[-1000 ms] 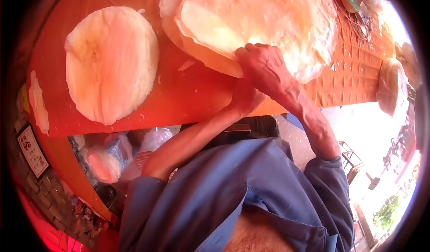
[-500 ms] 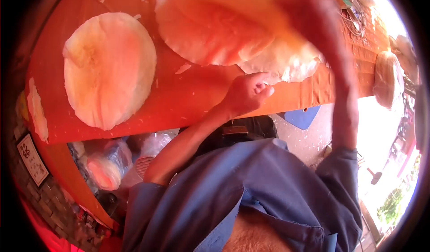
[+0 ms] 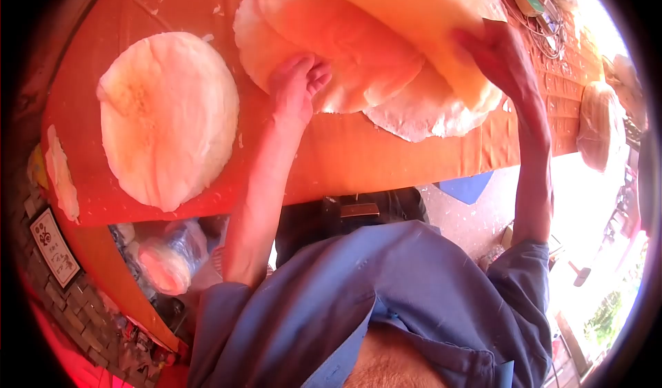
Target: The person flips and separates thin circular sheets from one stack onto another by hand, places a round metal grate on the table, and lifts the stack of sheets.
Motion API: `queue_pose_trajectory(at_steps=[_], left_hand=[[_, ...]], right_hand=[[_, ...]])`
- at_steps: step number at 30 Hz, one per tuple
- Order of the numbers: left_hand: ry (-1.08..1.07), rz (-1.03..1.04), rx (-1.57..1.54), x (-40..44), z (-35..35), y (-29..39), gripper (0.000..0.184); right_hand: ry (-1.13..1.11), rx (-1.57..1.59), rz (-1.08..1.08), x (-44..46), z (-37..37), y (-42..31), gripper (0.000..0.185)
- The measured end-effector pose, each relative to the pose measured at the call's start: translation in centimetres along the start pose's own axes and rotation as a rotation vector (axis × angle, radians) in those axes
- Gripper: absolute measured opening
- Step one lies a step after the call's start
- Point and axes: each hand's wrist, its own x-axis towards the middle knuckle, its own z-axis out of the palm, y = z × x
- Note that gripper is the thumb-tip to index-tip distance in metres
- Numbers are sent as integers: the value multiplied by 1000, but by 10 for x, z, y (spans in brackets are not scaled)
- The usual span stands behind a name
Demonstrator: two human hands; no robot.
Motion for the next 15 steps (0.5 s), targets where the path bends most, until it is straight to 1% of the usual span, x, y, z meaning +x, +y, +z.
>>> queue_pose_trajectory(at_steps=[3, 5, 8, 11, 12, 14, 15], left_hand=[[29, -57, -85, 8, 9, 6, 19], [29, -91, -151, 15, 16, 6, 18], [0, -150, -61, 24, 22, 8, 16], [68, -69, 165, 25, 27, 9, 18], [82, -35, 172, 25, 29, 8, 17], [113, 34, 186, 25, 32, 6, 14], [56, 54, 133, 23, 34, 7, 13]], right_hand=[[120, 340, -19, 12, -18, 27, 21], [208, 406, -42, 14, -41, 31, 17], [350, 281, -91, 6, -84, 22, 15], [494, 39, -180, -5, -116, -5, 18], [523, -48, -210, -6, -117, -17, 20], [513, -241, -272, 0, -94, -36, 25], [464, -329, -323, 8, -68, -41, 27]])
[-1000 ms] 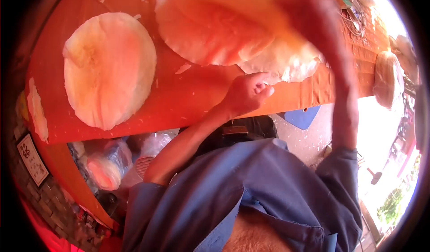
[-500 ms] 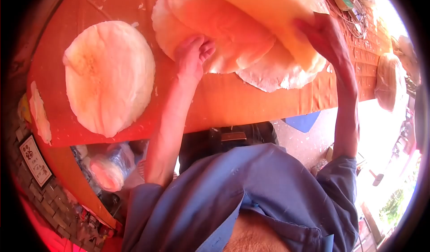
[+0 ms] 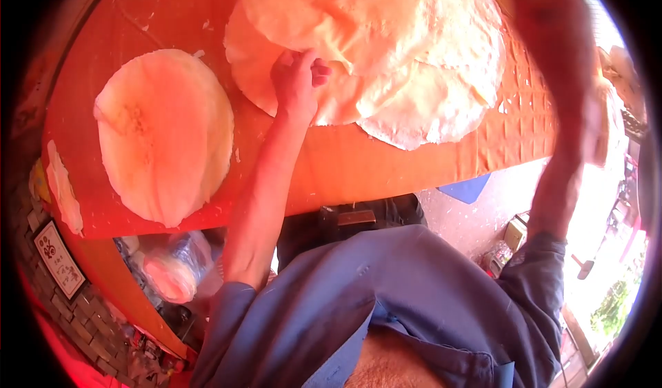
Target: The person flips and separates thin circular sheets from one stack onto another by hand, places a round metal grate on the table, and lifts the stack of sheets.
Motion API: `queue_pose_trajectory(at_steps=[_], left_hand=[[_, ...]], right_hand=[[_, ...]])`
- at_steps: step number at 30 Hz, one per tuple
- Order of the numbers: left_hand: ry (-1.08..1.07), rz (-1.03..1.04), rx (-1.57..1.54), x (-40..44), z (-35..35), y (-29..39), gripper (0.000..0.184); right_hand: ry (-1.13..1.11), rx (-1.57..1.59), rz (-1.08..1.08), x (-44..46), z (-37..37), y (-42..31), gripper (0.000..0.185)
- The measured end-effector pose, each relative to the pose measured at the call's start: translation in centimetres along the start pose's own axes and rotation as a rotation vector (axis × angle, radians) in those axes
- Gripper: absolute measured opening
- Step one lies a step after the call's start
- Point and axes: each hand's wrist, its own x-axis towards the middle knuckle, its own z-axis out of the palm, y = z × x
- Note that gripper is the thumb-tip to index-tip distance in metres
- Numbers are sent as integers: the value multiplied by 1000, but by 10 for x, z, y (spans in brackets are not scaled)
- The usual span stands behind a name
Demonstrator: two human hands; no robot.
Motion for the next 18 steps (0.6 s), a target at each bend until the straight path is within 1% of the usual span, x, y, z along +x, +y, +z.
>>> queue_pose_trajectory(at_steps=[1, 2, 3, 4, 5, 6, 8, 9, 11, 12, 14, 15, 16, 18], left_hand=[[-52, 22, -55, -4, 1, 4, 12], [-103, 47, -109, -8, 1, 7, 12], [-152, 31, -169, -9, -3, 8, 11], [-202, 16, -227, -9, -7, 10, 11], [-253, -1, -285, -7, -11, 13, 12], [-259, -10, -302, -5, -14, 14, 12], [-275, -38, -338, 0, -18, 14, 13], [-287, -41, -365, -4, -16, 15, 12], [-315, -27, -420, -13, -2, 22, 12], [-354, -23, -405, -15, 0, 19, 13], [-428, -14, -375, -17, 1, 8, 15], [-411, -11, -344, -21, 3, 10, 15], [-390, -18, -295, -22, 2, 10, 15], [-351, -34, -195, -21, -2, 11, 16]], right_hand=[[-42, -68, -92, -7, 35, -12, 29], [-32, -84, -252, -5, 80, -7, 24], [-289, -249, -125, -12, 107, -15, 16], [-325, -62, -52, -23, 133, -3, 14], [-282, 12, -68, -28, 140, 0, 13], [-243, 86, -84, -30, 142, 1, 14], [-214, -33, -170, -4, 119, 6, 13], [-11, -8, -190, 7, 99, -9, 12], [127, 51, -221, 16, 96, -15, 6], [147, -23, -281, 16, 89, -27, 7], [-10, -60, -339, -2, 114, -57, 12], [-83, 27, -303, -14, 144, -61, 11], [-226, 112, -208, -24, 161, -67, 9], [-241, 166, -236, -32, 177, -70, 6]])
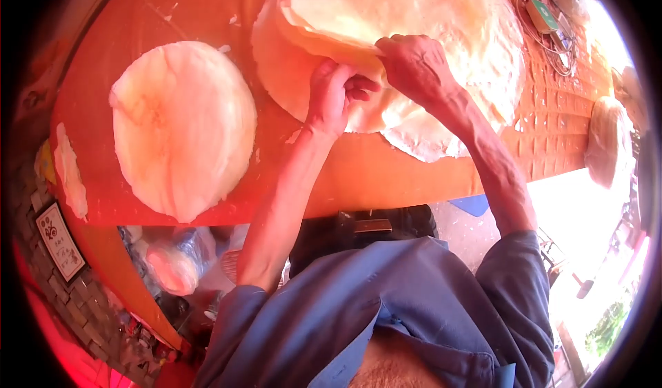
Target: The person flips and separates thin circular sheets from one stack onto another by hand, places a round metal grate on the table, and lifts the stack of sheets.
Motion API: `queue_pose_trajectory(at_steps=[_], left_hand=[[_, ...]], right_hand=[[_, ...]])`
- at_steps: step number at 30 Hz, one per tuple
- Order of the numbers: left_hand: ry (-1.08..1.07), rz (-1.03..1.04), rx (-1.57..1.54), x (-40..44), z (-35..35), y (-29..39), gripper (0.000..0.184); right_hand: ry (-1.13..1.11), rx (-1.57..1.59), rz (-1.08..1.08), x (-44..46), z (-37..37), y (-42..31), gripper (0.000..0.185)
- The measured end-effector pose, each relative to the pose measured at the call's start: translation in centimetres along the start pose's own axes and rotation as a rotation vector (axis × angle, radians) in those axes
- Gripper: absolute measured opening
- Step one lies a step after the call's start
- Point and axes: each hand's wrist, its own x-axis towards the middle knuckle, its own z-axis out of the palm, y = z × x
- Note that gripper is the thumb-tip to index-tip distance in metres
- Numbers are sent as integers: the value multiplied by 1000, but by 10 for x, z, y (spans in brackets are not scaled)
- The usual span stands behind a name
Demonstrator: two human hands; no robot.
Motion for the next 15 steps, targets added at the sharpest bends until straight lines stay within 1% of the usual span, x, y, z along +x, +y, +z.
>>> queue_pose_trajectory(at_steps=[4, 6, 7, 8, 10, 11, 13, 15], left_hand=[[15, 22, -58, 1, -4, 1, 16], [-50, 76, 8, 2, -3, 8, 18], [-79, 109, 39, 4, -5, 12, 19], [-79, 83, 15, 7, -9, 15, 19], [-67, 30, -41, 12, -16, 17, 20], [-67, 38, -79, 10, -13, 16, 21], [-30, 109, -32, 13, -3, 11, 20], [2, 156, 26, 16, 1, 10, 20]], right_hand=[[-2, -34, -7, 22, -5, -5, 7], [-20, -18, -2, 27, 3, -10, 9], [-102, 165, 26, 21, -6, -17, 14], [35, 263, -37, 8, -8, -21, 19], [220, 311, -50, -13, -7, -25, 23], [260, 253, -51, -16, 2, -24, 23], [353, 125, -42, -19, 20, -15, 22], [232, 54, 49, -20, 32, -12, 20]])
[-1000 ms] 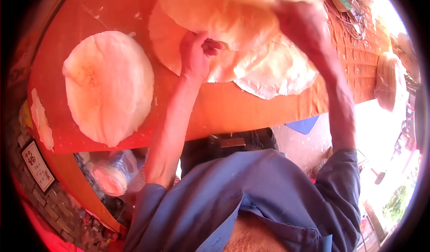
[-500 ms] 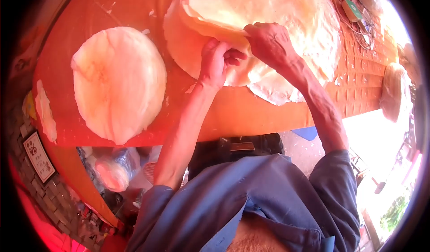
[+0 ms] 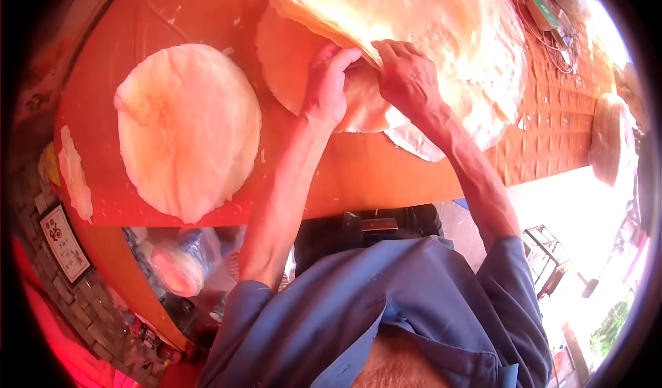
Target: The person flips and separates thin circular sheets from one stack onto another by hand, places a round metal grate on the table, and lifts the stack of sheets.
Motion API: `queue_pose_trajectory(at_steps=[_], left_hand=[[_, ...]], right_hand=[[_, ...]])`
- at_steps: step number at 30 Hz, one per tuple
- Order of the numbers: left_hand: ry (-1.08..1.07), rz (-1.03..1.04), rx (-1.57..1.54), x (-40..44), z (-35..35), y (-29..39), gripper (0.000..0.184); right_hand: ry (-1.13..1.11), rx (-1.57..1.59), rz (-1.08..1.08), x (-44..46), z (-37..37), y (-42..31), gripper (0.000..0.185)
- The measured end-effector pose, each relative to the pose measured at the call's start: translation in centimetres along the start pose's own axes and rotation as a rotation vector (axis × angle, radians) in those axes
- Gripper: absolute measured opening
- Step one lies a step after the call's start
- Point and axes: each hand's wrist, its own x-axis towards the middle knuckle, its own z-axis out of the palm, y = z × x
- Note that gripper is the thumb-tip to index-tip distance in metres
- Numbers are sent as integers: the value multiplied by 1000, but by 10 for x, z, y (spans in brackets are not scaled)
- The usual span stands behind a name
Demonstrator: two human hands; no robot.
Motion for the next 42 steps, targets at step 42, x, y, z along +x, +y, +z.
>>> queue_pose_trajectory(at_steps=[42], left_hand=[[-51, -18, -321, -127, -33, 25, 48]], right_hand=[[-120, 468, 652, -26, -137, -105, 25]])
